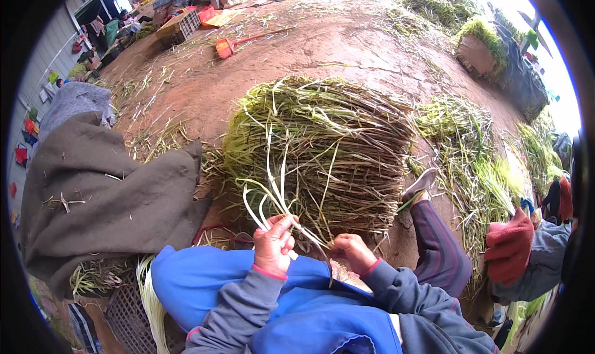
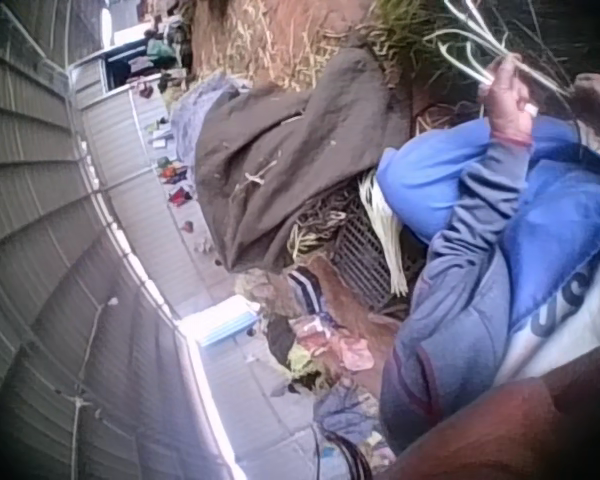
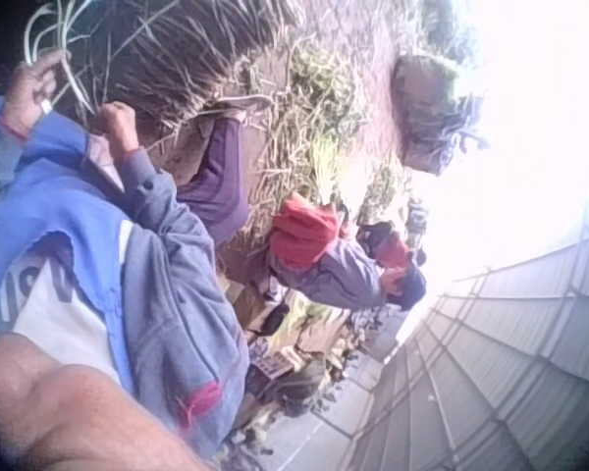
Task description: The person sits on the ground and repeatedly pulls apart long green plant stalks by hand, separating the fibrous strands and discarding the remaining material. The process is continuous and repetitive throughout the clip.
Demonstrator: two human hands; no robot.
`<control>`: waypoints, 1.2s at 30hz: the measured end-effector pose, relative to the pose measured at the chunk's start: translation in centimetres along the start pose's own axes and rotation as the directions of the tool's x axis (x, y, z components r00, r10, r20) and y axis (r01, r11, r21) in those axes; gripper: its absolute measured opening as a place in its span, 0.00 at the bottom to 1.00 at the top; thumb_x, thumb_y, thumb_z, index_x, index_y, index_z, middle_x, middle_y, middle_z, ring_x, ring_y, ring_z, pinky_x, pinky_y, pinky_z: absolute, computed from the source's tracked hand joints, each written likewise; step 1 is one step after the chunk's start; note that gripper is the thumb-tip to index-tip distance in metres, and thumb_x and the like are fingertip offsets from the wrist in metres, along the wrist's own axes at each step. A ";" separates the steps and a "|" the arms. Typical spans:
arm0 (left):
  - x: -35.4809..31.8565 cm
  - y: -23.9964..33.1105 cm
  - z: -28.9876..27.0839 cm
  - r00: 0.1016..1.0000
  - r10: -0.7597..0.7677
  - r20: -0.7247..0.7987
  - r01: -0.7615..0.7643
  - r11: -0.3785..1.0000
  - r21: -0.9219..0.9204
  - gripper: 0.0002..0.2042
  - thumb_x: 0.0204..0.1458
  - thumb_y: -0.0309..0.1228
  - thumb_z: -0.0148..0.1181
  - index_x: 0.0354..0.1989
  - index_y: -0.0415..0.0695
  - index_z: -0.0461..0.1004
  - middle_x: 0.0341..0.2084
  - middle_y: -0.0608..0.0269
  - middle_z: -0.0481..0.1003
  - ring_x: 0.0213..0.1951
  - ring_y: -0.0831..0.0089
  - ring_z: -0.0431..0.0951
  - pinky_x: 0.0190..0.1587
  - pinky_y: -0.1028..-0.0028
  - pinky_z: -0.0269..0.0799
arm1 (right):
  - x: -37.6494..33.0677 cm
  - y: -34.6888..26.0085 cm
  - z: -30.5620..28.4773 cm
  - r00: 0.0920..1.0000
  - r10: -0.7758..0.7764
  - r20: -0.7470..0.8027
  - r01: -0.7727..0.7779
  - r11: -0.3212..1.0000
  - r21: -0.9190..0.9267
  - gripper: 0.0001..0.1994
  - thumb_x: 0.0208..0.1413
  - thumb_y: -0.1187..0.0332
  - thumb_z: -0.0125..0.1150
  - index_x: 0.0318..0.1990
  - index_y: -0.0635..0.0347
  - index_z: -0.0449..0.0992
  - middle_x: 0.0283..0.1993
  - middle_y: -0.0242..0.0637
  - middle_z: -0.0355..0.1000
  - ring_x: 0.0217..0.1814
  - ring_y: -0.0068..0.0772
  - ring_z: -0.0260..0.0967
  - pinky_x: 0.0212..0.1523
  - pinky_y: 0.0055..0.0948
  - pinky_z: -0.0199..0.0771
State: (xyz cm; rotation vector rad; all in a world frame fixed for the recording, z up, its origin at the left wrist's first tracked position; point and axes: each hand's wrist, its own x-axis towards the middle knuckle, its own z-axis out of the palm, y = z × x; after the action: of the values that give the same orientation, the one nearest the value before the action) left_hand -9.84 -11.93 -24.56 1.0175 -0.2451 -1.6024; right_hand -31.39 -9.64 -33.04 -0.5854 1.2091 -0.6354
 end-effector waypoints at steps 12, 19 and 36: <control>-0.2 3.7 0.0 0.993 0.112 0.043 -0.114 0.991 0.066 0.08 0.54 0.29 0.62 0.32 0.35 0.76 0.15 0.72 0.67 0.10 0.88 0.52 0.12 0.83 0.47 | 2.1 1.5 -12.4 0.874 -0.237 -0.425 -0.421 0.068 -0.904 0.15 0.48 0.56 0.62 0.35 0.59 0.81 0.34 0.45 0.78 0.41 0.46 0.77 0.41 0.44 0.76; -0.6 -0.5 1.5 1.000 -0.017 -0.008 0.019 0.972 0.232 0.05 0.52 0.25 0.65 0.32 0.38 0.76 0.20 0.68 0.75 0.10 0.89 0.56 0.11 0.83 0.46 | 0.6 -8.9 4.5 0.666 -0.713 0.217 0.726 0.554 -0.406 0.15 0.54 0.62 0.64 0.38 0.68 0.76 0.39 0.37 0.72 0.42 0.27 0.71 0.41 0.26 0.72; 4.2 -5.5 -6.9 0.966 0.199 0.166 -0.178 0.046 0.983 0.09 0.42 0.30 0.66 0.23 0.35 0.79 0.21 0.45 0.77 0.28 0.52 0.79 0.34 0.59 0.73 | -12.5 -29.4 2.9 0.340 -0.927 -0.161 0.912 0.283 0.296 0.09 0.65 0.65 0.50 0.36 0.61 0.69 0.27 0.35 0.70 0.16 0.15 0.58 0.15 0.17 0.57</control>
State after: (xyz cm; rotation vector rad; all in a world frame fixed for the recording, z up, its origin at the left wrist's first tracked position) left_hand -8.55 -11.49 -34.21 1.9345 -1.6452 -0.9599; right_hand -35.32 -20.77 -3.20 -1.0013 0.5437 -1.8100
